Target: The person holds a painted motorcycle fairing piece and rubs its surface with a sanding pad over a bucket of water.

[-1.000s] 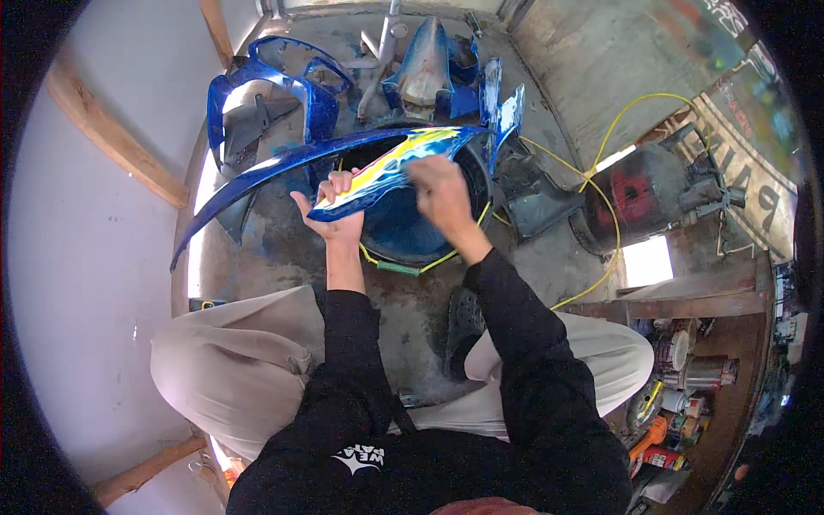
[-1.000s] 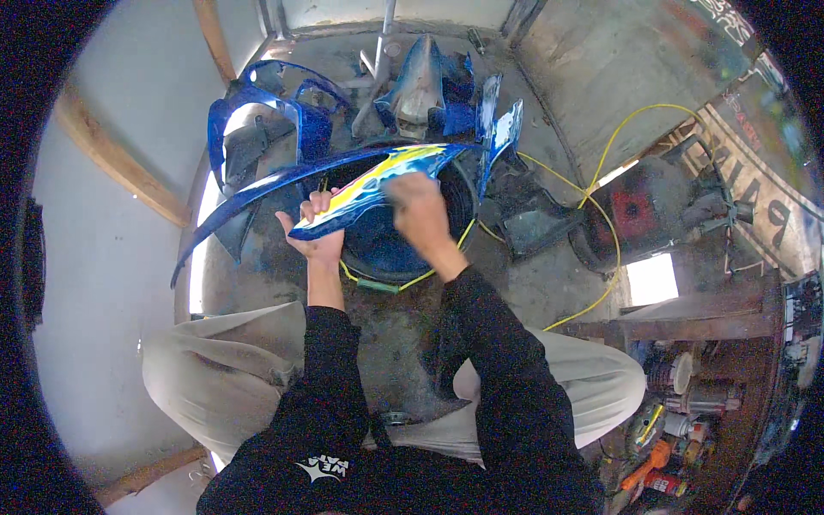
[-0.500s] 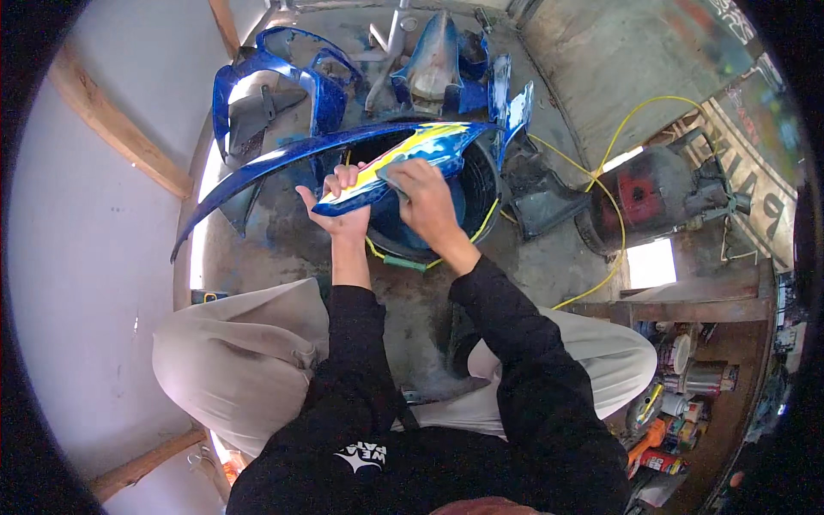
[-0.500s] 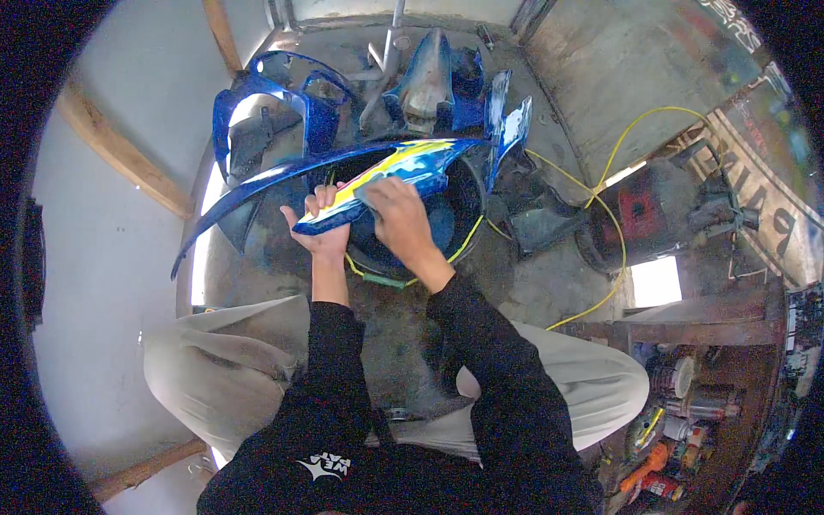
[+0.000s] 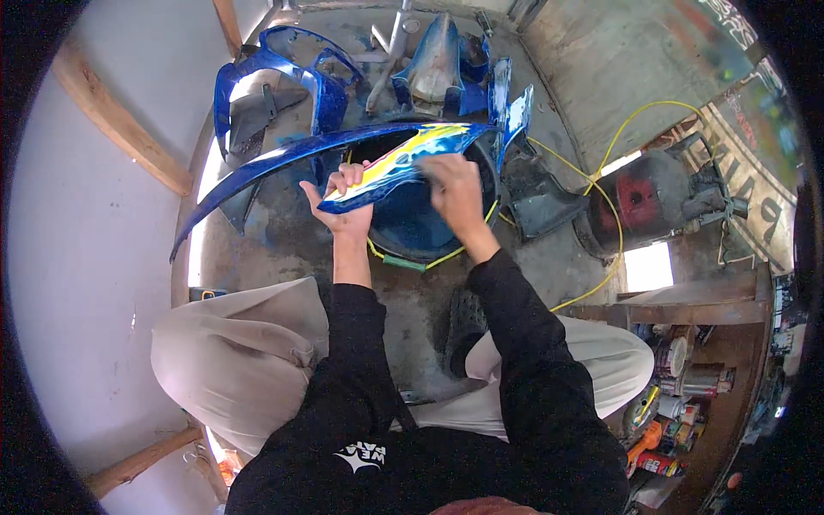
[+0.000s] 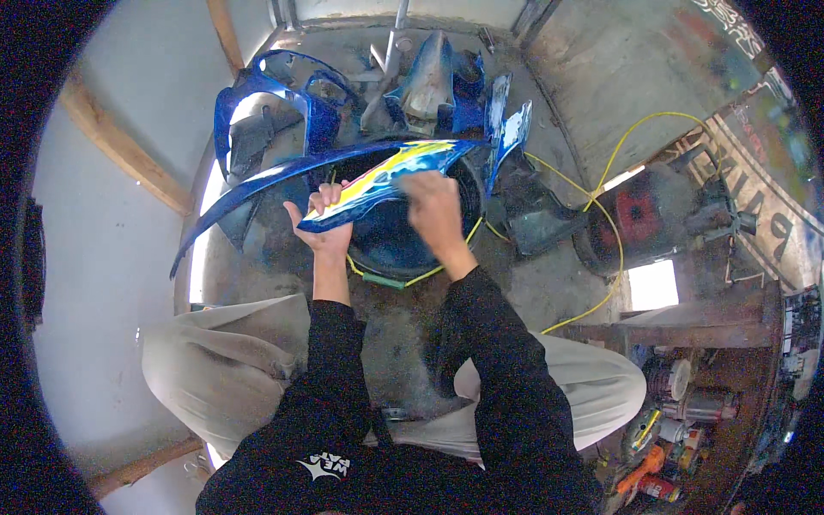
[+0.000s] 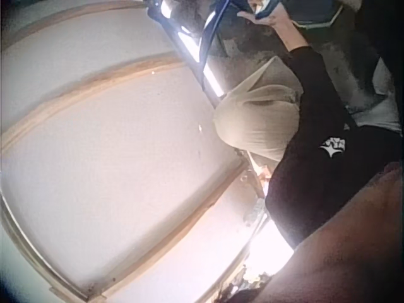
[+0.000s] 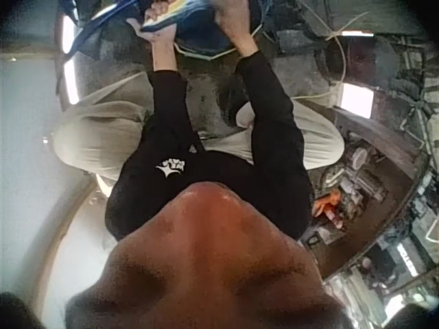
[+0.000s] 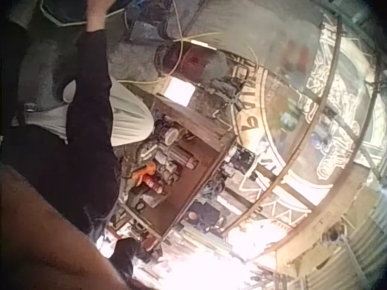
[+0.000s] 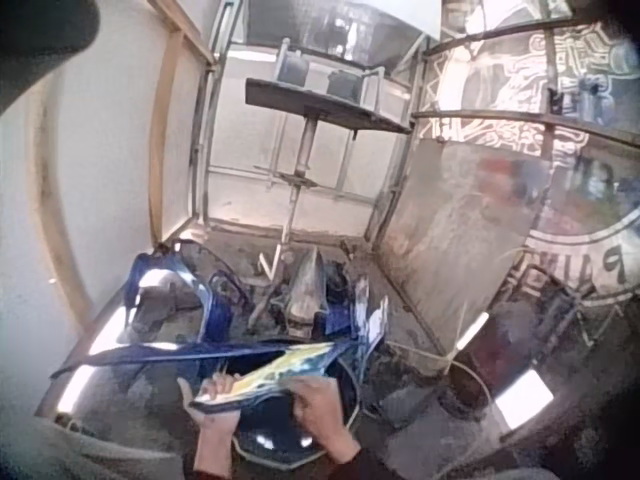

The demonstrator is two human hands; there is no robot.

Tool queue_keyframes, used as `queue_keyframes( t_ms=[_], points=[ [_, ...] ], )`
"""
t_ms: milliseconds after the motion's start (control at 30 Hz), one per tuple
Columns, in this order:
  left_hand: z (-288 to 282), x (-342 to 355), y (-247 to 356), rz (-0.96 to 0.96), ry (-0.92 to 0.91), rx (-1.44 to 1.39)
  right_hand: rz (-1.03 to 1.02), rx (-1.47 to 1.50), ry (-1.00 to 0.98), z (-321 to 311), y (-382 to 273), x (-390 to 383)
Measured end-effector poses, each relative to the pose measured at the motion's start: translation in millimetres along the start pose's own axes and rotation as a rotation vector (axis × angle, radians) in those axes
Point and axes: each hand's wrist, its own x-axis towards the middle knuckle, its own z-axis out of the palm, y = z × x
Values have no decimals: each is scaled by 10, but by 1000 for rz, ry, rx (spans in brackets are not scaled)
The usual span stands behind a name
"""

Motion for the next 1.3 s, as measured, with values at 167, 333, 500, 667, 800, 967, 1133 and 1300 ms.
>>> queue_keyframes(
  t_ms=[167, 333, 500, 667, 800, 967, 1133, 1300],
  points=[
    [60, -3, -147, -19, 33, -5, 283, -233, 15, -43, 522, -25],
    [-39, -11, 33, 29, 19, 3, -12, -10, 2, 3, -109, 61],
    [50, 19, -155, -30, 14, -7, 192, -264, 46, -158, 518, -14],
    [-16, -4, -15, 20, 11, 3, -48, -35, 44, 16, -97, 41],
    [9, 13, -102, -1, -38, 0, 99, -227, 63, -121, 450, 1],
    [24, -10, -80, 24, 38, 19, 49, -78, 19, 5, 278, -71],
    [10, -2, -21, 6, 56, -11, 9, -137, -13, -94, 183, -49],
    [29, 12, -170, 0, 76, -1, 163, -189, 41, -20, 554, -212]
  ],
)
